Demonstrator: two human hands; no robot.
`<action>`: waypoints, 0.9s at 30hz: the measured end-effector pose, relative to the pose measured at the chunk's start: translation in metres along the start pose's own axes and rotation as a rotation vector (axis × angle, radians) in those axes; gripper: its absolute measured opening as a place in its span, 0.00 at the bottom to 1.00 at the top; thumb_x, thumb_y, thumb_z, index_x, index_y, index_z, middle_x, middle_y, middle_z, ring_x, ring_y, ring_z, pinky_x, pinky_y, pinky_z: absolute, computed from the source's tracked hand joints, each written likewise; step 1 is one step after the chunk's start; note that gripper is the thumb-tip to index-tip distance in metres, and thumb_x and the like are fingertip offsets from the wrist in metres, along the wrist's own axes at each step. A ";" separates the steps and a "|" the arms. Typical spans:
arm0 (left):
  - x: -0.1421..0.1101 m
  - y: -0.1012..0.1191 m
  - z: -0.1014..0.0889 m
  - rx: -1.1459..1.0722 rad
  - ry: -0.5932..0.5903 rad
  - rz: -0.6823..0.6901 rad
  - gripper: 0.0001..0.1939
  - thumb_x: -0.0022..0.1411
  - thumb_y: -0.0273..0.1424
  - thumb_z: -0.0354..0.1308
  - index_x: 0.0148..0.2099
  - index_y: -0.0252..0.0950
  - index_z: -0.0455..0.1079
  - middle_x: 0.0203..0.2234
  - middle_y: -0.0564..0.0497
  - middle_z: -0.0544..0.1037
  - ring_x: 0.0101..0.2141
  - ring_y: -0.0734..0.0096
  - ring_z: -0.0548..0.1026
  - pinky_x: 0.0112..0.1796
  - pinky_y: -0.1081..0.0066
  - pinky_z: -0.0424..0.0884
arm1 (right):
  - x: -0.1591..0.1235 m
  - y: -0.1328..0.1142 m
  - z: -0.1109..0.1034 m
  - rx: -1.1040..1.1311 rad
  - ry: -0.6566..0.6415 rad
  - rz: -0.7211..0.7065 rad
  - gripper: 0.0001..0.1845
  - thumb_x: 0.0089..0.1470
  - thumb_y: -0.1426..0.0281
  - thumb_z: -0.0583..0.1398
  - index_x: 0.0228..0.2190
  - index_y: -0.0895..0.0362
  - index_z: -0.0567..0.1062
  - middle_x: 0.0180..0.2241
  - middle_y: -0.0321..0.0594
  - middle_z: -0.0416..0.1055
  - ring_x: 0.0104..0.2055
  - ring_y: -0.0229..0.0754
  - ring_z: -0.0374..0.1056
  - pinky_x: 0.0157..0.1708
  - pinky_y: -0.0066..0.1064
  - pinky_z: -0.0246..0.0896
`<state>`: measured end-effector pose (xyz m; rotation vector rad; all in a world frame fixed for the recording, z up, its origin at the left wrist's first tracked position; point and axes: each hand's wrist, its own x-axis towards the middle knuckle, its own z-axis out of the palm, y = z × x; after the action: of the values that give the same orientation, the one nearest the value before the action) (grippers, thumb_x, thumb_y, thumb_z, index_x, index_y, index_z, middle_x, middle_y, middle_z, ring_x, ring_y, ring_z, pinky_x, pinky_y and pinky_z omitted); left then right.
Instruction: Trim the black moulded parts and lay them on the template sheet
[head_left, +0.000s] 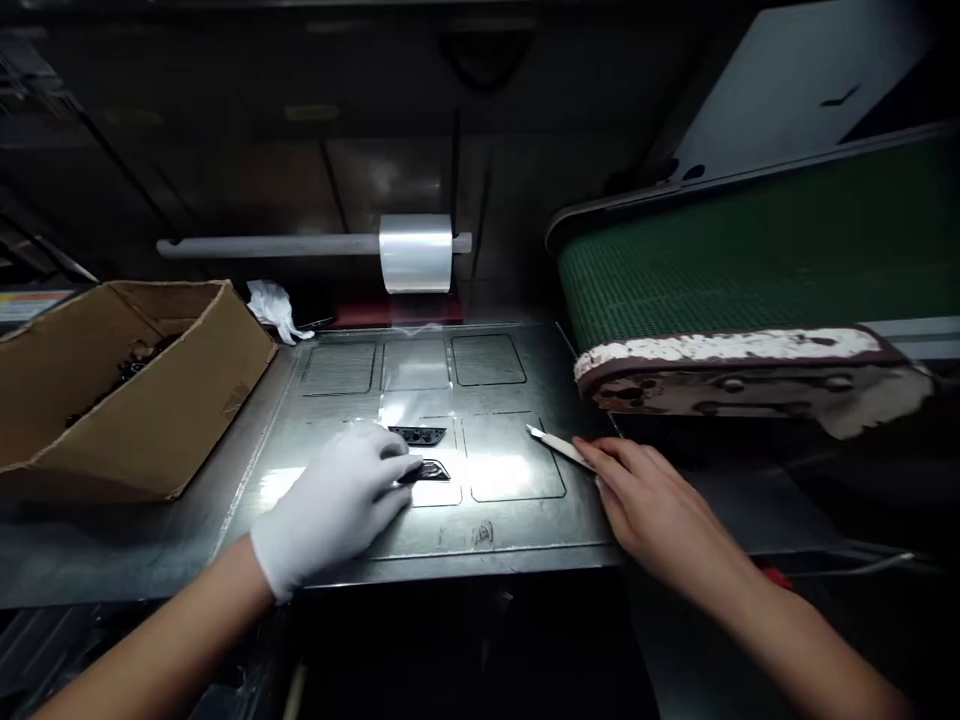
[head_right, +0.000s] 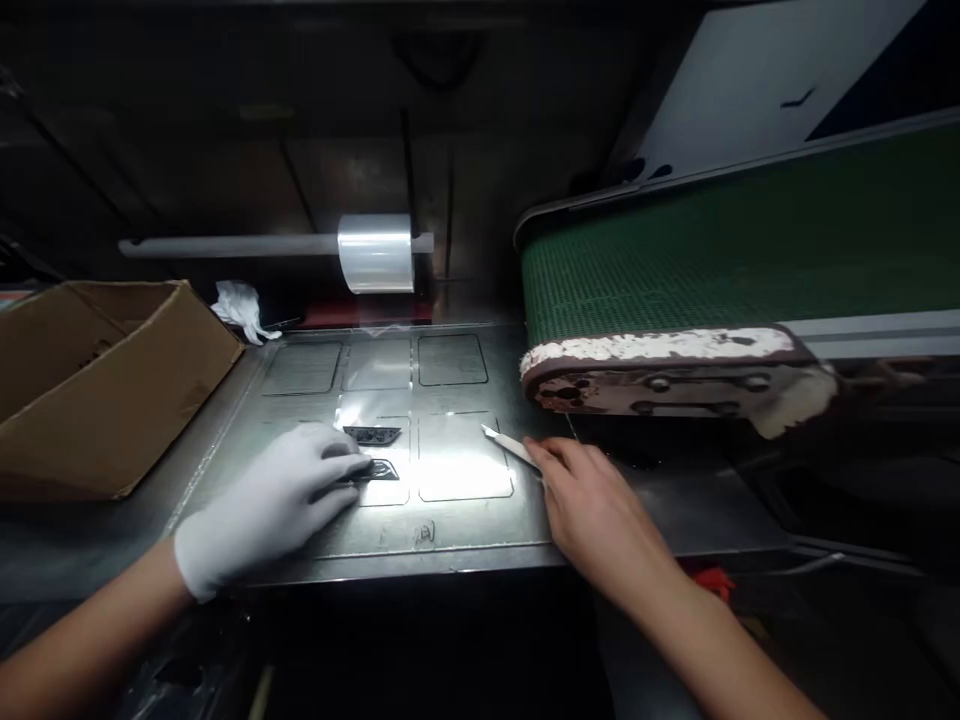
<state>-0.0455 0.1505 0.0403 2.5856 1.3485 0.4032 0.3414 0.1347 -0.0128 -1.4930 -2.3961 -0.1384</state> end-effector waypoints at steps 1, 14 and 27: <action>0.004 0.007 0.000 0.049 -0.048 0.031 0.10 0.73 0.28 0.57 0.50 0.39 0.79 0.42 0.45 0.80 0.42 0.57 0.76 0.43 0.59 0.73 | -0.001 -0.007 0.005 0.041 0.038 0.018 0.24 0.69 0.74 0.52 0.62 0.63 0.72 0.53 0.54 0.73 0.52 0.57 0.70 0.51 0.49 0.71; -0.063 0.050 0.014 -0.117 0.403 -0.022 0.09 0.68 0.20 0.57 0.39 0.37 0.75 0.53 0.39 0.75 0.54 0.52 0.75 0.53 0.53 0.73 | -0.036 -0.080 -0.002 0.521 0.376 0.203 0.12 0.70 0.68 0.57 0.52 0.53 0.76 0.51 0.47 0.73 0.55 0.52 0.69 0.57 0.45 0.65; -0.195 0.096 0.061 -1.112 0.417 -0.923 0.17 0.73 0.30 0.55 0.60 0.43 0.76 0.43 0.50 0.81 0.44 0.65 0.78 0.47 0.66 0.74 | -0.047 -0.261 0.048 1.545 -0.817 0.466 0.26 0.59 0.43 0.66 0.36 0.53 0.74 0.31 0.35 0.68 0.32 0.38 0.65 0.31 0.26 0.66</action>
<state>-0.0580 -0.0674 -0.0179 0.9054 1.5807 1.1051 0.1181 -0.0121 -0.0509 -1.1536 -1.4291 2.1410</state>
